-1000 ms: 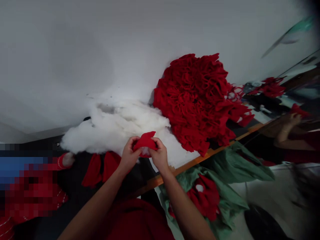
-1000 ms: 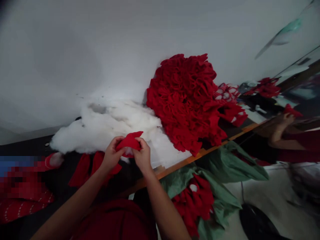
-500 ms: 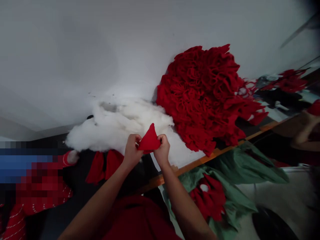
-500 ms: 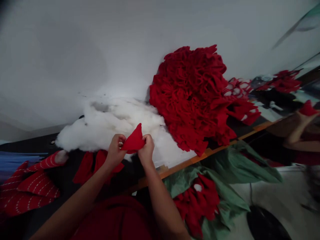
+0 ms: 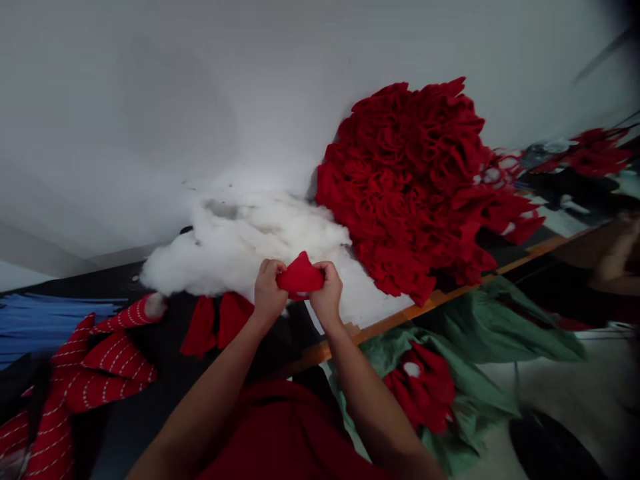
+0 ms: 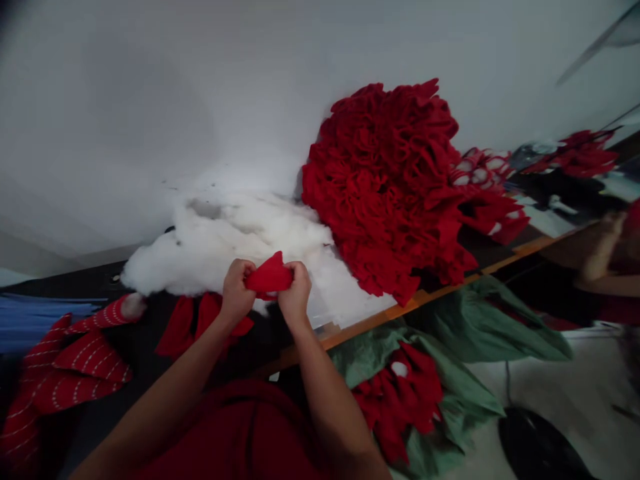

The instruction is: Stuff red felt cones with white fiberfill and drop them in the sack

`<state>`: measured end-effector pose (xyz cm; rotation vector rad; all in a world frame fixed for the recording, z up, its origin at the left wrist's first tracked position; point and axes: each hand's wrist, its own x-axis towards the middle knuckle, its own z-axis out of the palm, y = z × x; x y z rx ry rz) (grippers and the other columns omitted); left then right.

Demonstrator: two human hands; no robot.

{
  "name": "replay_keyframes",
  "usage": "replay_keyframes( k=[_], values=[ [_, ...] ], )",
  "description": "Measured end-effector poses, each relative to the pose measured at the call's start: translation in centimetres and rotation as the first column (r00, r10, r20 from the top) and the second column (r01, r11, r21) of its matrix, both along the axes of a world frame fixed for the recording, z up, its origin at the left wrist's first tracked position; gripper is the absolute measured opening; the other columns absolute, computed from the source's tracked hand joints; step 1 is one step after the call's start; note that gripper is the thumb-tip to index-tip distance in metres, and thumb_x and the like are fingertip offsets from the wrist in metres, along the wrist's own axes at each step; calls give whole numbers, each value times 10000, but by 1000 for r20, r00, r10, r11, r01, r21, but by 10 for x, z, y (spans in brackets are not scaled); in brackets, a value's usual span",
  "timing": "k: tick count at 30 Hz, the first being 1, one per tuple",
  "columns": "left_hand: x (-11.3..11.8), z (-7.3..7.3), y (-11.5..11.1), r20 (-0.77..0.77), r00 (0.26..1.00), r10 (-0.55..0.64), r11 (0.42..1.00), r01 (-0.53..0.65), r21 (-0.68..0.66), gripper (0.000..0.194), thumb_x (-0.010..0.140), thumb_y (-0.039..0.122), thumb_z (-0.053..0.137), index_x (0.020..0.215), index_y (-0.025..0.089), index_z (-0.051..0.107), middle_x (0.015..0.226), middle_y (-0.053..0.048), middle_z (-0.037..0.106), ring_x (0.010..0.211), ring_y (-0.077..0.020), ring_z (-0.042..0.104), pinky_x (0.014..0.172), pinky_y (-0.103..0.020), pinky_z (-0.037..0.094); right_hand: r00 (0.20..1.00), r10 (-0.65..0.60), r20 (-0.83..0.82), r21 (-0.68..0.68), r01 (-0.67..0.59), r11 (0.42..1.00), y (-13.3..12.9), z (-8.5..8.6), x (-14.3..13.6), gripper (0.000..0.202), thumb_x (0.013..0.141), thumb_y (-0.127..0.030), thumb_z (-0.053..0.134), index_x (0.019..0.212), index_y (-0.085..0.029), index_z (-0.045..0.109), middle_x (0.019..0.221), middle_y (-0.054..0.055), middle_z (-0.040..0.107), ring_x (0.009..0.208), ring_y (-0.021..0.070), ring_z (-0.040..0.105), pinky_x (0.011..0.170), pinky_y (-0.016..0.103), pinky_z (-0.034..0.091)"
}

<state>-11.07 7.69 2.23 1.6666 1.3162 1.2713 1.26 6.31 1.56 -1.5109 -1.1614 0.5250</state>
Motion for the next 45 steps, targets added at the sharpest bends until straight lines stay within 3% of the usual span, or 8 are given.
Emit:
replay_keyframes(
  k=[4, 9, 15, 21, 24, 31, 37, 45],
  values=[
    [-1, 5, -8, 152, 966, -211, 969, 227, -96, 403, 609, 73, 520, 989, 200, 480, 1000, -48, 491, 892, -166, 490, 731, -277, 407, 1000, -18, -8, 43, 18, 999, -3, 3, 0, 285, 568, -100, 455, 839, -183, 487, 819, 14, 517, 761, 161, 493, 691, 283, 412],
    [3, 10, -14, 262, 965, -7, 996, 30, -82, 323, 586, 33, 449, 856, 185, 544, 893, -22, 543, 876, -163, 512, 825, -300, 390, 977, 211, -26, 45, -209, 977, -16, 15, -12, 337, 600, -132, 513, 932, -187, 497, 978, 51, 475, 835, 161, 498, 676, 267, 434],
    [5, 13, -17, 278, 961, -9, 984, 58, -167, 229, 592, 53, 460, 752, 188, 553, 784, 7, 597, 745, -150, 539, 705, -273, 410, 962, 272, 30, 70, -273, 959, -18, 23, -9, 299, 627, -90, 473, 903, -195, 523, 862, 16, 568, 795, 159, 528, 721, 282, 420],
    [6, 7, -20, 15, 1000, 0, 998, 0, -61, 166, 597, 34, 460, 612, 190, 517, 712, -7, 529, 706, -152, 481, 681, -287, 386, 991, 11, 133, 122, -27, 992, -15, 11, -1, 239, 604, -65, 429, 777, -188, 539, 774, 7, 532, 754, 157, 510, 686, 279, 399],
    [0, 4, -19, 205, 975, -82, 981, 116, -158, 210, 583, 64, 546, 745, 198, 556, 826, -16, 546, 804, -159, 497, 736, -293, 404, 999, 33, 39, 84, -36, 996, -15, 8, 4, 279, 593, -75, 430, 825, -188, 537, 817, 13, 553, 785, 163, 519, 707, 287, 411],
    [-5, 11, -15, 882, 465, 81, 572, 703, -423, 506, 694, 599, 499, 939, 165, 592, 940, -115, 628, 916, -244, 589, 753, -369, 479, 951, 228, -209, 38, -225, 974, -16, 24, 2, 337, 627, -120, 472, 954, -184, 519, 915, 29, 588, 789, 153, 557, 715, 281, 458],
    [8, 16, 2, 862, 388, 327, 688, 527, -498, 221, 735, 375, 568, 787, 163, 600, 792, -44, 665, 789, -170, 629, 777, -299, 496, 998, -10, 59, 116, 3, 993, -41, 35, -7, 200, 748, -165, 505, 934, -204, 565, 898, 48, 556, 789, 157, 543, 710, 306, 473],
    [22, 24, -15, 898, 380, 224, 768, 498, -402, 411, 669, 417, 645, 1007, 208, 539, 987, -44, 640, 886, -188, 613, 829, -344, 476, 929, 279, 242, 118, -314, 942, -39, 26, -22, 419, 711, -57, 425, 1060, -233, 575, 1075, 70, 586, 1021, 209, 539, 854, 378, 466]
  ],
)
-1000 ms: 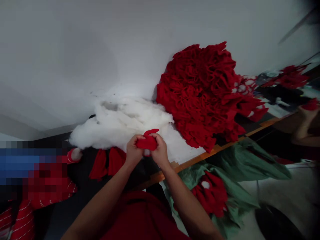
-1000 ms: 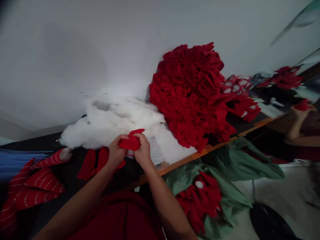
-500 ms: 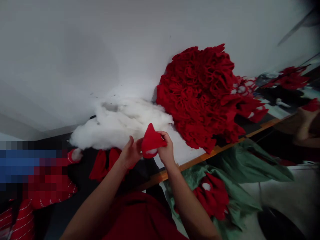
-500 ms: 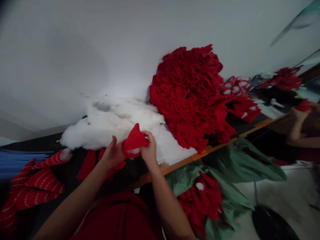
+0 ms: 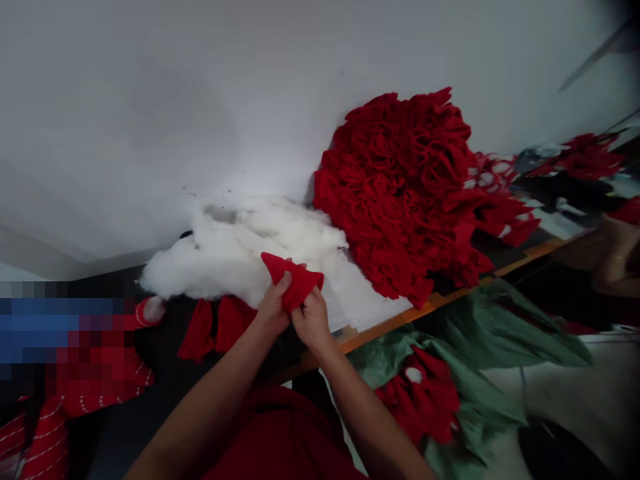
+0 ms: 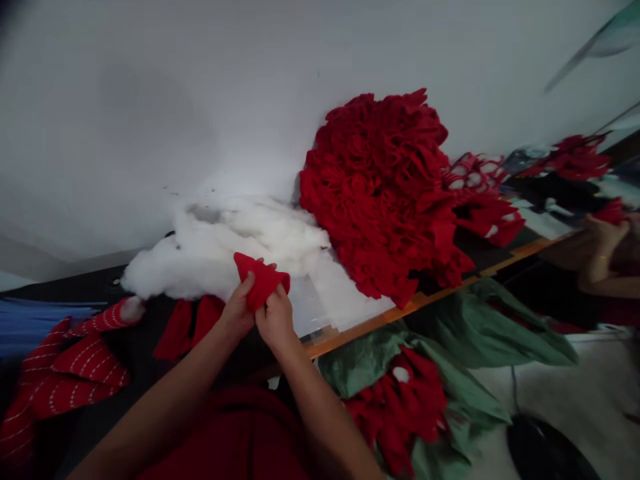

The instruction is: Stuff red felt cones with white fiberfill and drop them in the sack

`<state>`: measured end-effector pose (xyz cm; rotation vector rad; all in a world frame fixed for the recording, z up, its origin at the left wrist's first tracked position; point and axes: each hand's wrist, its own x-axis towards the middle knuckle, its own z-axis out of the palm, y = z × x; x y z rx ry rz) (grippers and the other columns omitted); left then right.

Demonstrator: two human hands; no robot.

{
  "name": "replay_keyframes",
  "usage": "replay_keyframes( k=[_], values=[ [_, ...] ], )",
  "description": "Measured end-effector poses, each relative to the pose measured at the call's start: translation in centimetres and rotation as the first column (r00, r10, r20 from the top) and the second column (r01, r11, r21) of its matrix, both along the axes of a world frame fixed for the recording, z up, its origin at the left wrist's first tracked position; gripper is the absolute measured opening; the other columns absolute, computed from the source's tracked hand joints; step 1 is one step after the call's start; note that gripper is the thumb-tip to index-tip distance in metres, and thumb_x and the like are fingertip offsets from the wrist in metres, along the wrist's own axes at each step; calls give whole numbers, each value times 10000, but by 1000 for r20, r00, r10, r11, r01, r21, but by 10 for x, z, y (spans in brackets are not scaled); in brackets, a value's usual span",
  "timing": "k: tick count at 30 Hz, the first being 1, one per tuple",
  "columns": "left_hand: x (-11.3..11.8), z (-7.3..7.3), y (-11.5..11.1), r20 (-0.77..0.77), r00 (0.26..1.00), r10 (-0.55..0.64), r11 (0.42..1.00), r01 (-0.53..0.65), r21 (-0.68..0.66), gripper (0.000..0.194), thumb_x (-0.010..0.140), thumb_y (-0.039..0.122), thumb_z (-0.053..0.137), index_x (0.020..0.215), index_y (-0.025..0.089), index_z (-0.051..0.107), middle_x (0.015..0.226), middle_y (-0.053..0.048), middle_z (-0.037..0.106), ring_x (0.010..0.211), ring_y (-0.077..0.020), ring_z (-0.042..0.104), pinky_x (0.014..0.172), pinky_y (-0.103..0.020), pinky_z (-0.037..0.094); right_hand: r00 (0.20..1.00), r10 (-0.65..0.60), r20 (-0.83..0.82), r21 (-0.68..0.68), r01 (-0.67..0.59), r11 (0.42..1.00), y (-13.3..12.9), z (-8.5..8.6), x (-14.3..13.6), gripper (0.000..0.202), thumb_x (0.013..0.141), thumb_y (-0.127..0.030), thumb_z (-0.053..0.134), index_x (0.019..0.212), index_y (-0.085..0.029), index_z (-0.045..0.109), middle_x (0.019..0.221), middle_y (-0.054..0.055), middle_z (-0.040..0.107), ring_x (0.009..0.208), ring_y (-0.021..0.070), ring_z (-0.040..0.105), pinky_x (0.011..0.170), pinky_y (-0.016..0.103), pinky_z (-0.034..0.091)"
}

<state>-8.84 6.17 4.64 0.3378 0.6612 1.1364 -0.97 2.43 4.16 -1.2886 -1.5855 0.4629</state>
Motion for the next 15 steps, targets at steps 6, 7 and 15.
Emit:
replay_keyframes(
  k=[6, 7, 15],
  values=[
    [-2, 1, -6, 35, 999, -9, 1000, 9, -15, 501, 597, 360, 722, 1038, 215, 530, 857, -4, 647, 771, -151, 623, 810, -321, 478, 996, -92, -10, 1, 92, 996, 12, -4, 1, 235, 705, -126, 515, 885, -213, 638, 842, 54, 631, 813, 206, 589, 728, 350, 494],
    [-2, 0, -4, 23, 1000, 11, 999, -11, -34, 482, 593, 328, 730, 1019, 206, 540, 826, 0, 647, 756, -142, 620, 806, -305, 476, 983, -178, -54, -3, 178, 984, 12, -4, 0, 231, 712, -151, 534, 916, -208, 626, 864, 60, 617, 824, 205, 583, 736, 350, 489],
    [-4, 0, 10, 115, 989, 95, 989, -80, -126, 259, 700, 354, 641, 869, 164, 592, 815, -12, 662, 748, -125, 615, 777, -254, 480, 983, -102, -153, -37, 97, 995, -1, -3, -7, 219, 741, -132, 479, 900, -211, 608, 980, 79, 541, 944, 201, 529, 819, 353, 457]
  ],
)
